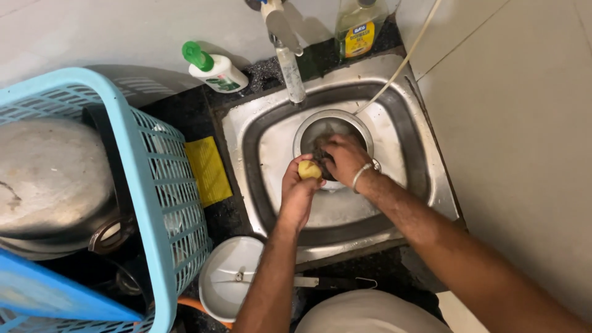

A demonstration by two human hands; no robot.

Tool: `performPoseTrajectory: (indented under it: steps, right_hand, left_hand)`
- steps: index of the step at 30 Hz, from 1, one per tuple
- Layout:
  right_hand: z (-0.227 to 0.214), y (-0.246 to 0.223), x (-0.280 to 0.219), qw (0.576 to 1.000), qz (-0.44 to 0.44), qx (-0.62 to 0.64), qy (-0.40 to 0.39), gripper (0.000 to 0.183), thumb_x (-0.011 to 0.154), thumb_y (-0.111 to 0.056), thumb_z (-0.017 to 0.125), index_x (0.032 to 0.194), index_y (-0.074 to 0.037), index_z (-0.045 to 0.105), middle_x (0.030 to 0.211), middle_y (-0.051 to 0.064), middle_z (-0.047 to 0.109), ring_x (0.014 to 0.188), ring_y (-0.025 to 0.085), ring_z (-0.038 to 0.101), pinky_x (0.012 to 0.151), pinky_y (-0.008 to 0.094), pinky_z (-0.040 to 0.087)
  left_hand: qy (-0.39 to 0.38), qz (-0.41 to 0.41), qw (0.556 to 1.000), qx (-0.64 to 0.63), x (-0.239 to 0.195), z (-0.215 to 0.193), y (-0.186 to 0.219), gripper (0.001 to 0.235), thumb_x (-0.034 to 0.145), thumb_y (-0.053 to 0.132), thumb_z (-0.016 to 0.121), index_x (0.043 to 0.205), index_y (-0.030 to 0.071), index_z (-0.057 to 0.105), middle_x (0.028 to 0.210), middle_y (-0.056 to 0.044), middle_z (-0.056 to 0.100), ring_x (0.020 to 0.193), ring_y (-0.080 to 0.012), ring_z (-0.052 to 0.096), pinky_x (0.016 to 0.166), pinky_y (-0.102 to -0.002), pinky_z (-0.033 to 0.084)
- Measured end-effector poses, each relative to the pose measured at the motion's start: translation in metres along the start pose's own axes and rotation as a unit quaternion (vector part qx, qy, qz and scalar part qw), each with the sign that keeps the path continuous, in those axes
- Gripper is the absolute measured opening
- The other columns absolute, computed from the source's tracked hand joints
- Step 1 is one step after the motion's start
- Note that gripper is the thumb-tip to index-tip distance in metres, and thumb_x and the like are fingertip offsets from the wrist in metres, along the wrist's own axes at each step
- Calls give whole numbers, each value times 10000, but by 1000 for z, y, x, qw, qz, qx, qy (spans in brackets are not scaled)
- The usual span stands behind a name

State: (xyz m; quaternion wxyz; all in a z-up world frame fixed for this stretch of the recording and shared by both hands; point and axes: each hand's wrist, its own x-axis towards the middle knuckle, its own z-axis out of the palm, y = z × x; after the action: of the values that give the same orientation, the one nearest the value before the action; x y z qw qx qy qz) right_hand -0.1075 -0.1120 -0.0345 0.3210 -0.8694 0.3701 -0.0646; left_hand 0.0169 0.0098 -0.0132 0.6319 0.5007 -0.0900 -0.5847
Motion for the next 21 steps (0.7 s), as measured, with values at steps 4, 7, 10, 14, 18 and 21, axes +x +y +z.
performPoseTrajectory:
  steps: [4, 7, 10, 14, 18, 21]
  right_hand:
    - [28, 12, 22, 994, 36, -92, -38, 492, 810, -77, 675, 1301, -96, 677, 1326, 194, 598, 1255, 398, 529, 1068, 460, 447]
    - [22, -1, 39, 944, 109, -215, -226, 394, 955, -312, 648, 1272, -79, 668, 1381, 167, 576, 1308, 359, 520, 1084, 485, 428]
    - [-8, -13, 34, 948, 59, -184, -254, 339, 935, -249, 640, 1261, -172, 694, 1381, 154, 587, 1306, 344, 541, 1113, 490, 411]
    - [-25, 4, 17, 989, 113, -40, -86, 335, 886, -180, 708, 1211, -108, 744, 1183, 192, 699, 1025, 342, 706, 941, 444, 565]
    - [-55, -24, -11, 903, 224, 362, -58, 342, 886, -198, 743, 1196, -54, 731, 911, 89, 773, 787, 175, 753, 661, 341, 646]
    - [-33, -17, -21, 908, 160, 388, -6, 323, 862, -157, 776, 1150, -14, 752, 889, 76, 764, 749, 102, 722, 613, 248, 634]
  left_hand:
    - [25, 6, 999, 21, 3, 2, -4, 620, 763, -146, 532, 1364, 4, 511, 1069, -135, 590, 925, -207, 577, 805, -329, 541]
    - [66, -2, 998, 10, 6, 7, 1, 600, 747, -129, 502, 1329, 17, 496, 1085, -104, 608, 964, -181, 616, 788, -322, 565]
    - [56, 9, 998, 40, 5, 5, -3, 596, 781, -131, 543, 1362, -6, 495, 1068, -124, 602, 912, -204, 597, 775, -317, 551]
    - [57, 31, 989, 130, 5, 6, -8, 620, 796, -139, 607, 1389, -1, 487, 1156, -97, 627, 1003, -175, 630, 841, -290, 558]
    - [36, 62, 979, 193, 8, 8, -21, 579, 841, -125, 641, 1391, -4, 506, 1221, -93, 633, 1076, -159, 634, 881, -267, 549]
    - [21, 51, 975, 213, 1, 18, -16, 573, 857, -105, 637, 1401, 10, 495, 1211, -93, 641, 1066, -159, 652, 868, -260, 562]
